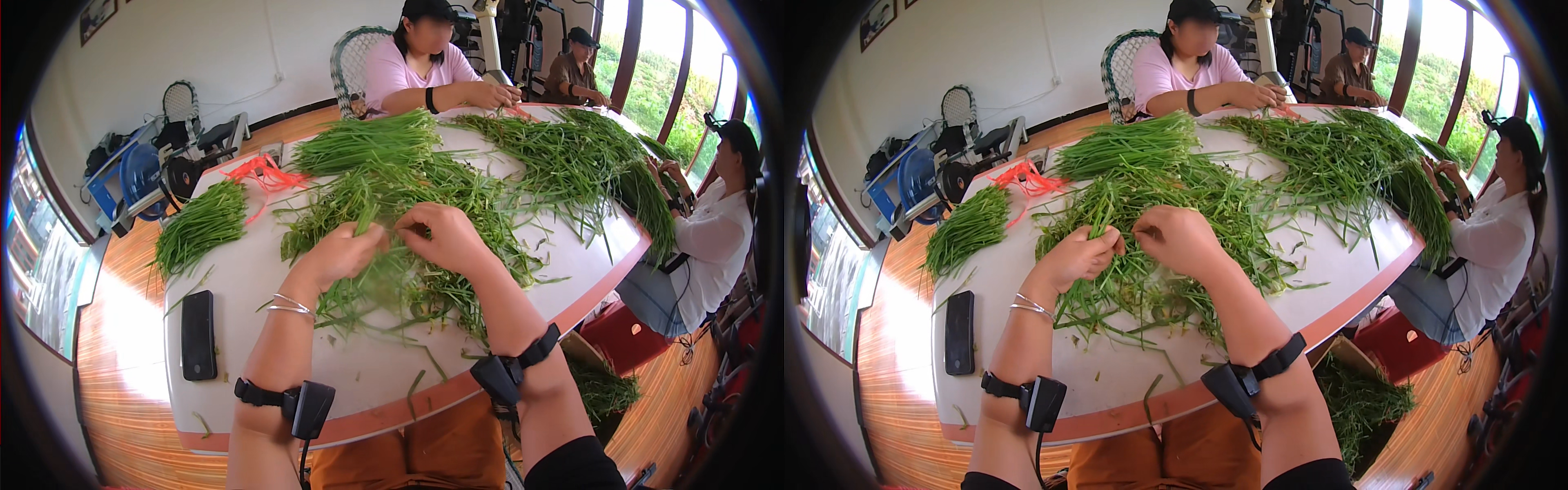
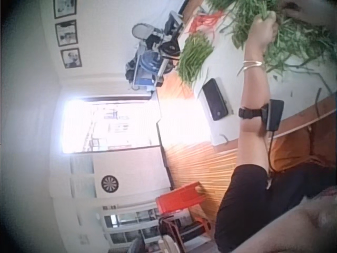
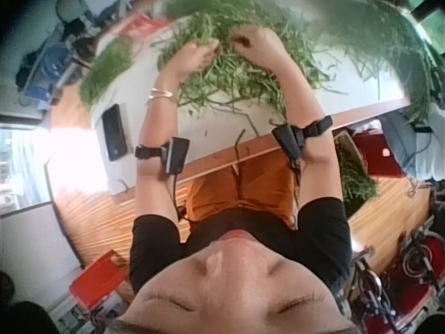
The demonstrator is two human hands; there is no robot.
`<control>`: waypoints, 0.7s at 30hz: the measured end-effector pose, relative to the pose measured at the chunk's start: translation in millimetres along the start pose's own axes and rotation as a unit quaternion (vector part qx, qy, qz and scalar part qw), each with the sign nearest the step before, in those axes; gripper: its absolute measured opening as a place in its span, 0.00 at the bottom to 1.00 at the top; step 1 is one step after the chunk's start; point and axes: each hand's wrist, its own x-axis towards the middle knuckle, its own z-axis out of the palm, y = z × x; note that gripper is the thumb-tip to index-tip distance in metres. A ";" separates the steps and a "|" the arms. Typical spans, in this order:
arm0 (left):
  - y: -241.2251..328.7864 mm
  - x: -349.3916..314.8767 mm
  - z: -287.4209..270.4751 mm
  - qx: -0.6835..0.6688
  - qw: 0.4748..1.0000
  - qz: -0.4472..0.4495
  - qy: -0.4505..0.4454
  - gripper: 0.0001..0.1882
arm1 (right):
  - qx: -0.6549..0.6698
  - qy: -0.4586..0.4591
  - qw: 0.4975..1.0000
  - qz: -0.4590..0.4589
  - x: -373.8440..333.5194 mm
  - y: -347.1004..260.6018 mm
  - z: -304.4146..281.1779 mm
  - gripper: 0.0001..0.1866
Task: The person sorts through a pile of green leafy vegetables by hand on a table, picking out individual stems and gathering them into bundles.
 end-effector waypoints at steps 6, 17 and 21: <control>6.3 -4.6 -5.6 -0.016 0.999 0.027 0.002 0.16 | 0.067 0.203 0.963 0.166 1.3 33.0 -8.4 0.09; -1.1 -2.7 -32.9 -0.164 0.980 0.096 0.061 0.10 | -0.177 -0.187 0.956 0.142 -11.4 25.5 -5.4 0.10; -3.6 1.9 -19.0 -0.114 0.990 0.077 -0.006 0.15 | -0.183 -0.100 0.972 0.111 -4.5 24.1 -0.4 0.08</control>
